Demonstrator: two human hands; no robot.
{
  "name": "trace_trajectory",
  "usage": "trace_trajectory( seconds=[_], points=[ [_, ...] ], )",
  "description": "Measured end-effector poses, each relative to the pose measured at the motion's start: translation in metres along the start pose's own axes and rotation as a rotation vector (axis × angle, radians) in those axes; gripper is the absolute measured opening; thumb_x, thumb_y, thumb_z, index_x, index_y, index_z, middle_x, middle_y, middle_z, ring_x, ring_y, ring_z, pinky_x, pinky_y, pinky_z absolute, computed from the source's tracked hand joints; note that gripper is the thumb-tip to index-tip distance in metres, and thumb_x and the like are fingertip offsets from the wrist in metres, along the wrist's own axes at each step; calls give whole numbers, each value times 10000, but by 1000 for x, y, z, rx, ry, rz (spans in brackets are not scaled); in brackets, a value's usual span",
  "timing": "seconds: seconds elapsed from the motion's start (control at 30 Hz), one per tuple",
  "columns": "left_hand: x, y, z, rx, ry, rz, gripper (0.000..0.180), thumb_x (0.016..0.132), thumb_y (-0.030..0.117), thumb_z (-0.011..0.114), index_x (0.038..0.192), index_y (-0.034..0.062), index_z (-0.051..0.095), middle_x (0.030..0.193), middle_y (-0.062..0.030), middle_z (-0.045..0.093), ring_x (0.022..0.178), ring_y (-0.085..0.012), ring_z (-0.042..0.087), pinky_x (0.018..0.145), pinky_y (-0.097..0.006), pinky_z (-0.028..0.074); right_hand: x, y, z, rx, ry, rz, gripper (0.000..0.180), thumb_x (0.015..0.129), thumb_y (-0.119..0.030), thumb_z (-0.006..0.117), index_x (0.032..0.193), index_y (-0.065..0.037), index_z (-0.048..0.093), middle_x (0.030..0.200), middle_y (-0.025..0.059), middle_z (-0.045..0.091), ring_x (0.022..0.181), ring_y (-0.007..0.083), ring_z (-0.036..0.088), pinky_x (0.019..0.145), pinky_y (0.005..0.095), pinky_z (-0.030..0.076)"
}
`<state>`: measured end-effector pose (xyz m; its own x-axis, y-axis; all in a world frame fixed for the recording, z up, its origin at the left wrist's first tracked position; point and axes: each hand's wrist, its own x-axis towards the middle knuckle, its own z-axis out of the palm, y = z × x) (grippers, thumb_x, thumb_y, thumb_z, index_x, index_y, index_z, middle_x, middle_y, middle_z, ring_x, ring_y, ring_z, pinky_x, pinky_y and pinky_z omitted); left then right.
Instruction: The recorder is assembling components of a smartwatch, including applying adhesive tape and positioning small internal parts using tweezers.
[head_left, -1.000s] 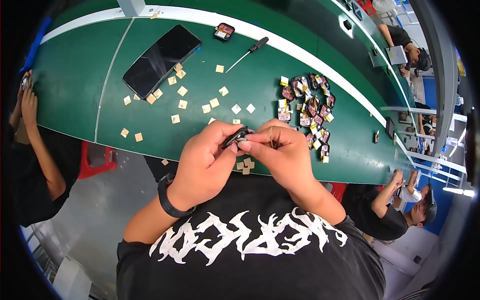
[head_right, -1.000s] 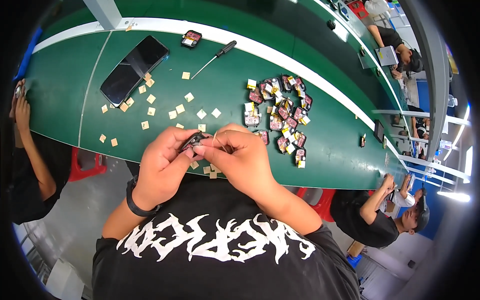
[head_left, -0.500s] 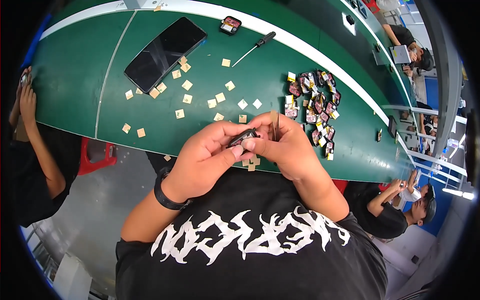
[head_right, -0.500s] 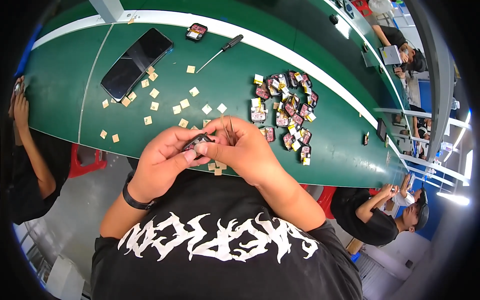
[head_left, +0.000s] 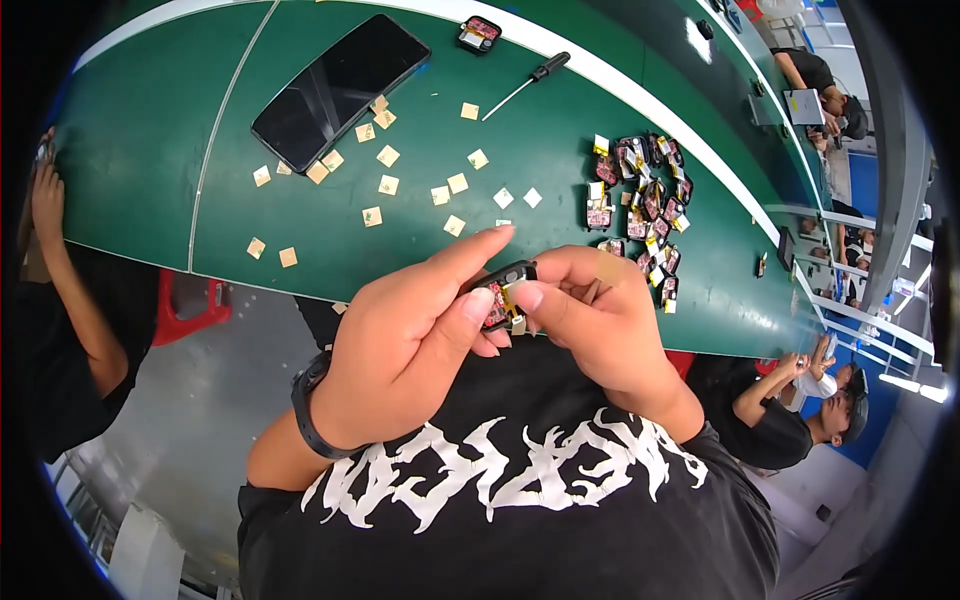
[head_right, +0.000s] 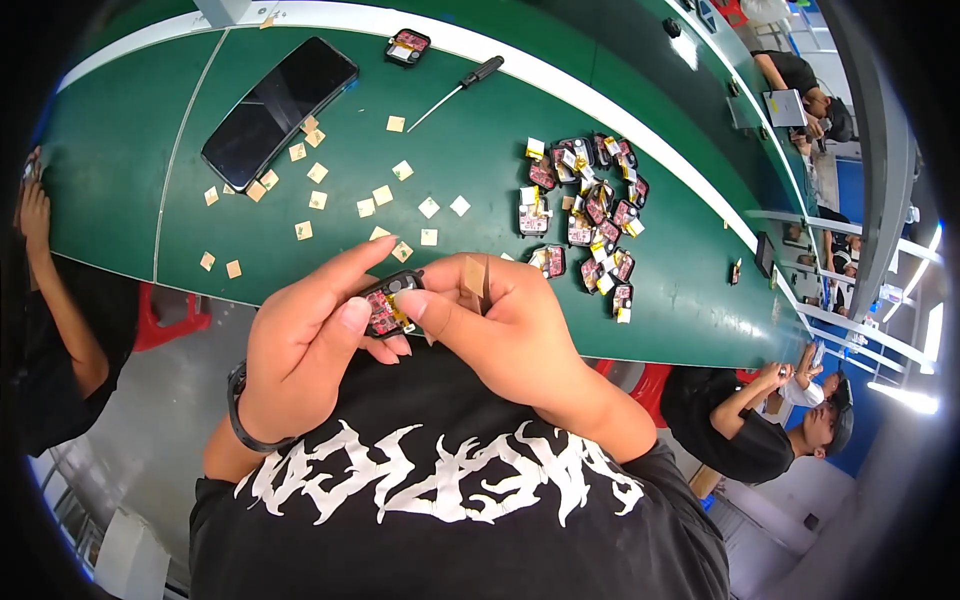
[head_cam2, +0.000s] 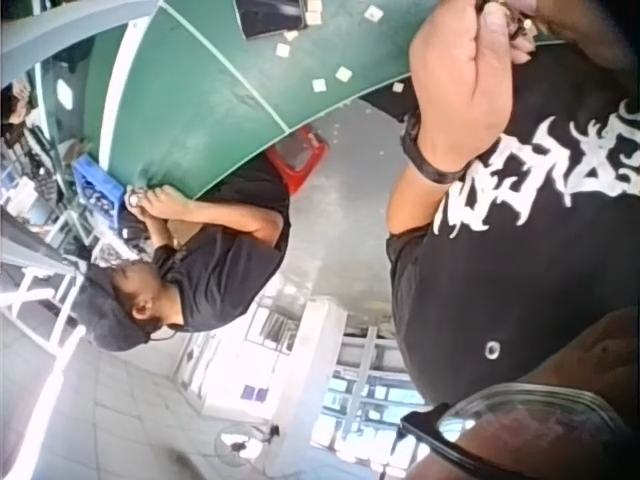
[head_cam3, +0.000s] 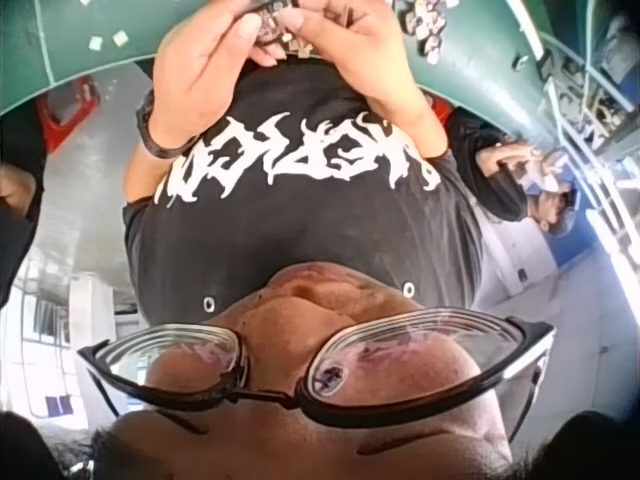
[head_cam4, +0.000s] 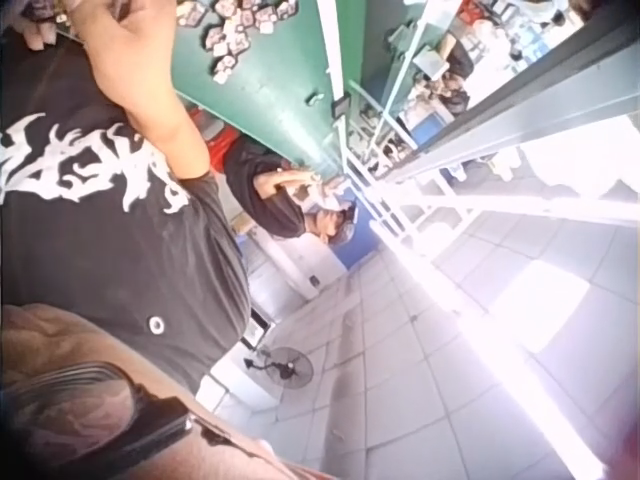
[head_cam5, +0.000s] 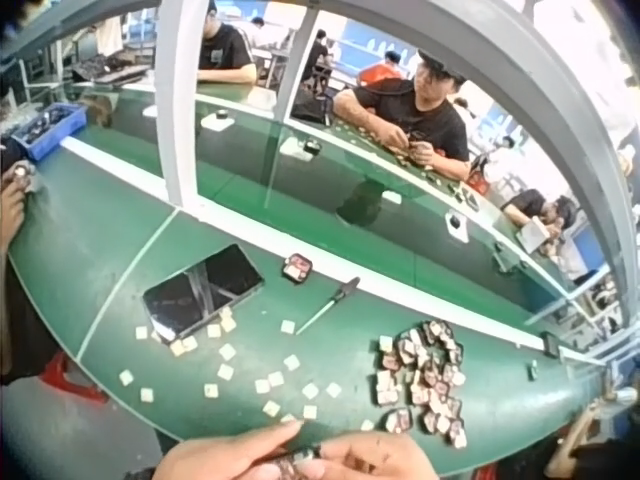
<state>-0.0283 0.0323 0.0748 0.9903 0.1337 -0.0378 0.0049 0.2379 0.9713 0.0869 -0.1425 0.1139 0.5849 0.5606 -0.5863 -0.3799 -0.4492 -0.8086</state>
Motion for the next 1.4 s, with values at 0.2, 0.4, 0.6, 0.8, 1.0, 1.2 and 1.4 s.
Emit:
trace_trajectory(
  seconds=[0.2,0.4,0.6,0.8,1.0,1.2,1.4],
  points=[
    [-5,12,-16,218,-47,166,351,1072,80,473,1362,-79,591,1072,-162,719,811,-155,715,710,-277,603,-9,1,15,98,-33,-252,142,1006,-102,705,1036,35,688,855,-3,693,729,8,539,623,206,423],
    [-15,5,-31,128,-68,120,342,1057,62,479,1335,-83,615,980,-130,722,704,-120,681,610,-239,557,-8,-4,27,124,-129,-213,161,1001,-74,695,1127,17,648,891,-19,651,757,8,525,631,209,434],
    [-24,15,-41,-37,-6,-33,354,1049,53,452,1324,-99,614,942,-131,720,654,-119,663,564,-231,535,-11,-15,11,-619,79,-878,204,885,-155,803,862,-27,647,737,67,596,599,197,547,546,310,422],
    [-28,27,-48,84,4,34,363,1025,27,449,1324,-97,614,890,-126,714,642,-122,660,557,-237,529,-27,-35,10,-978,77,-937,434,764,-351,908,725,-52,596,664,31,553,547,222,514,506,334,402],
    [-33,32,-50,109,35,41,369,1023,49,464,1329,-95,610,896,-124,709,644,-118,658,557,-237,520,-18,-30,19,-940,8,-1067,347,765,-206,877,829,-12,596,796,99,596,638,235,559,511,351,436],
    [-34,37,-51,131,29,-15,374,1023,69,475,1331,-94,610,935,-133,715,648,-118,659,557,-237,518,-14,-33,28,-1126,92,-1300,279,653,-27,754,898,29,632,865,126,625,661,227,590,512,313,483],
    [-33,34,-48,152,53,-2,375,1023,75,475,1325,-102,611,933,-134,714,638,-114,653,557,-235,519,-7,-37,34,-1153,63,-1319,300,595,7,761,874,68,667,789,165,664,568,242,595,458,323,443]
  ],
)
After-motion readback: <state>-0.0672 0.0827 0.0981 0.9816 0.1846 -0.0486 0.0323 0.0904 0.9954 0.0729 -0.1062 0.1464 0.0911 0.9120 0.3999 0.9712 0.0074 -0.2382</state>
